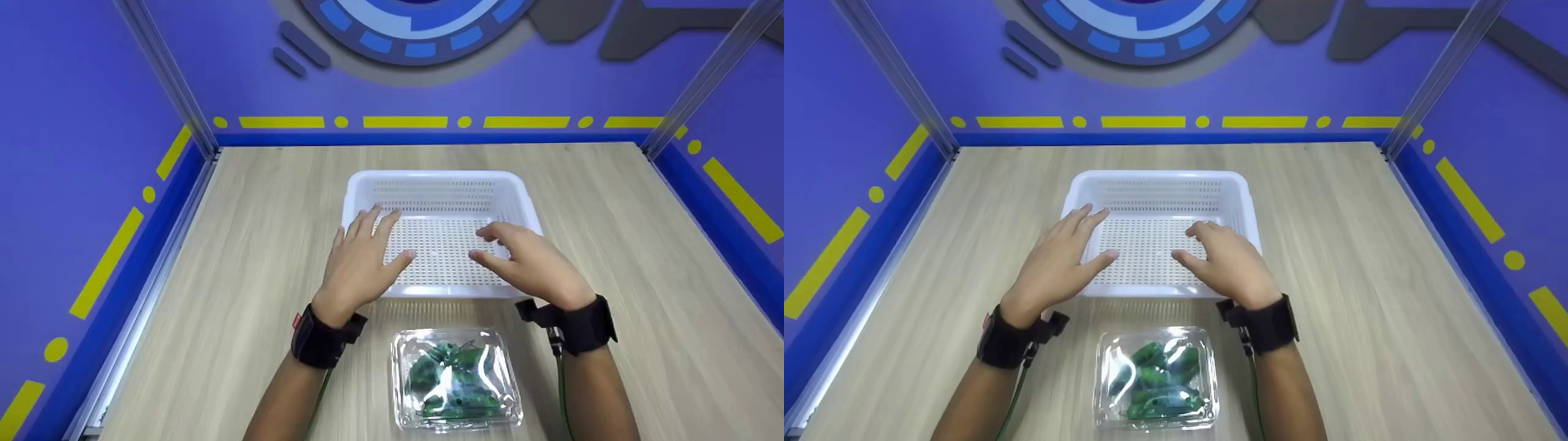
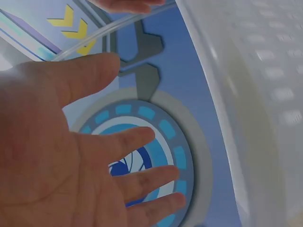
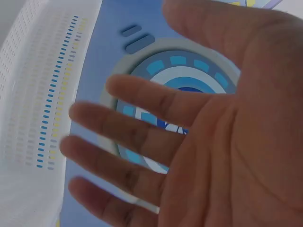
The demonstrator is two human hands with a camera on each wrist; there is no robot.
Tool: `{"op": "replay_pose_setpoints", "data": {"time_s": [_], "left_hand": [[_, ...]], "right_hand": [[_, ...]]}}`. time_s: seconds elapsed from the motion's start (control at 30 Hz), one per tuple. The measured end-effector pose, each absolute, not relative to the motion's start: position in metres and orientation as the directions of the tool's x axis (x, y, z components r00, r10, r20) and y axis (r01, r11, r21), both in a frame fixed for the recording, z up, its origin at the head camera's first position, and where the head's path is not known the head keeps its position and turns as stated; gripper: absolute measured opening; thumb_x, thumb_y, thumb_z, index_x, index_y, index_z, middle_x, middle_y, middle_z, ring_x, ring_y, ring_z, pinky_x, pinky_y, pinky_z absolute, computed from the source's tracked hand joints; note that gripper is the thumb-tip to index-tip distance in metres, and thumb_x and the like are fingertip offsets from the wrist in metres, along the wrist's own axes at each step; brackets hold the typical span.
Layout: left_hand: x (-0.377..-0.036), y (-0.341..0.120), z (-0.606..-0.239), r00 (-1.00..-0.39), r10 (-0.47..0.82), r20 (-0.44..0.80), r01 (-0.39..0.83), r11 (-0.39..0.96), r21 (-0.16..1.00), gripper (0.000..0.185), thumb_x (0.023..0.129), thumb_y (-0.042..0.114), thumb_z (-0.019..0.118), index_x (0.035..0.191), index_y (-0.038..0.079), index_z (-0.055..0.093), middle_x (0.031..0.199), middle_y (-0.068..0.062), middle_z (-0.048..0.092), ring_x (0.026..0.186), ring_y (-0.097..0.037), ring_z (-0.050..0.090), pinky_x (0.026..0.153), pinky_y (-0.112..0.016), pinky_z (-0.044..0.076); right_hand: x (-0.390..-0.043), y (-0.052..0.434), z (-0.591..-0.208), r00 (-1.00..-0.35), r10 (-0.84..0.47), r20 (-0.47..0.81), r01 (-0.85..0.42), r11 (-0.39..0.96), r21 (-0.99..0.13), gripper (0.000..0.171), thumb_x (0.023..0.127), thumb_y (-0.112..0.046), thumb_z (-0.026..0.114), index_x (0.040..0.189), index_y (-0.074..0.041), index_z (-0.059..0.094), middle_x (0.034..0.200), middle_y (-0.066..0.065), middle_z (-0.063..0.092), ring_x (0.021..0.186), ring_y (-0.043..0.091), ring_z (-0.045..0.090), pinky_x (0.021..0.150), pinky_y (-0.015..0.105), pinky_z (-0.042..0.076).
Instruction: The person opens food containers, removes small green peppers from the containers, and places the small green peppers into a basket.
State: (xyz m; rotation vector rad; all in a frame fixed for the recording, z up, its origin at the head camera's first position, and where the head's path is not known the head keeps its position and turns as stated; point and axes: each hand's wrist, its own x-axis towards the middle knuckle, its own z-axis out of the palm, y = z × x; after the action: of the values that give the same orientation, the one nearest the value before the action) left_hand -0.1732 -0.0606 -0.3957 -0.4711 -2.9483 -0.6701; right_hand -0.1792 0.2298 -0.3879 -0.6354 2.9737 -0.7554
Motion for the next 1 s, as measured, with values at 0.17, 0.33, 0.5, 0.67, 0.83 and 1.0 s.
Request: {"op": "replay_pose_setpoints", "data": {"time_s": [0.17, 0.33, 0.5, 0.67, 0.83, 1.0], "left_hand": [[-0.162, -0.057, -0.388, -0.901, 0.369, 0.227, 0.431, 0.817, 0.383, 0.066, 0.098, 0.054, 0.057, 0.154, 0.022, 0.044, 0.159, -0.011, 0.041, 0.146, -0.032, 0.04, 0.114, -0.058, 0.035], [-0.146, -0.056, -0.377, -0.752, 0.61, 0.251, 0.658, 0.674, 0.335, 0.05, 0.1, 0.049, 0.058, 0.142, 0.022, 0.057, 0.143, -0.002, 0.058, 0.131, -0.023, 0.056, 0.108, -0.046, 0.045], [-0.13, -0.046, -0.369, -0.629, 0.745, 0.22, 0.767, 0.551, 0.328, 0.04, 0.101, 0.048, 0.057, 0.131, 0.022, 0.066, 0.12, 0.005, 0.07, 0.105, -0.014, 0.066, 0.091, -0.037, 0.053], [-0.12, -0.037, -0.366, -0.582, 0.794, 0.176, 0.8, 0.52, 0.297, 0.04, 0.102, 0.048, 0.055, 0.131, 0.023, 0.065, 0.119, 0.006, 0.071, 0.102, -0.012, 0.067, 0.088, -0.036, 0.053], [-0.111, -0.036, -0.374, -0.593, 0.794, 0.137, 0.8, 0.559, 0.219, 0.042, 0.101, 0.051, 0.055, 0.131, 0.024, 0.066, 0.116, 0.005, 0.07, 0.1, -0.014, 0.067, 0.085, -0.035, 0.053], [-0.09, -0.042, -0.399, -0.662, 0.728, 0.175, 0.748, 0.63, 0.208, 0.039, 0.099, 0.054, 0.057, 0.124, 0.025, 0.066, 0.119, 0.005, 0.068, 0.108, -0.016, 0.065, 0.089, -0.038, 0.051]], "right_hand": [[-0.173, 0.225, -0.385, -0.893, -0.427, 0.144, -0.443, 0.77, -0.459, 0.041, 0.098, -0.044, 0.066, 0.123, -0.011, 0.067, 0.121, 0.006, 0.071, 0.111, 0.026, 0.068, 0.094, 0.048, 0.055], [-0.159, 0.219, -0.381, -0.856, -0.487, 0.171, -0.506, 0.724, -0.469, 0.038, 0.095, -0.043, 0.07, 0.121, -0.016, 0.068, 0.115, -0.001, 0.072, 0.106, 0.018, 0.069, 0.093, 0.042, 0.055], [-0.141, 0.215, -0.382, -0.815, -0.539, 0.213, -0.574, 0.7, -0.424, 0.032, 0.095, -0.043, 0.07, 0.118, -0.02, 0.069, 0.111, -0.006, 0.072, 0.103, 0.012, 0.068, 0.091, 0.037, 0.055], [-0.122, 0.218, -0.392, -0.778, -0.587, 0.224, -0.626, 0.691, -0.36, 0.028, 0.095, -0.042, 0.071, 0.114, -0.022, 0.07, 0.107, -0.008, 0.072, 0.1, 0.01, 0.068, 0.087, 0.036, 0.056], [-0.103, 0.227, -0.411, -0.731, -0.637, 0.246, -0.682, 0.665, -0.305, 0.033, 0.091, -0.044, 0.074, 0.115, -0.021, 0.069, 0.112, -0.01, 0.068, 0.103, 0.009, 0.065, 0.087, 0.036, 0.055], [-0.079, 0.241, -0.428, -0.662, -0.67, 0.337, -0.749, 0.609, -0.26, 0.046, 0.082, -0.047, 0.082, 0.118, -0.022, 0.067, 0.122, -0.012, 0.061, 0.112, 0.011, 0.058, 0.093, 0.035, 0.05]]}}
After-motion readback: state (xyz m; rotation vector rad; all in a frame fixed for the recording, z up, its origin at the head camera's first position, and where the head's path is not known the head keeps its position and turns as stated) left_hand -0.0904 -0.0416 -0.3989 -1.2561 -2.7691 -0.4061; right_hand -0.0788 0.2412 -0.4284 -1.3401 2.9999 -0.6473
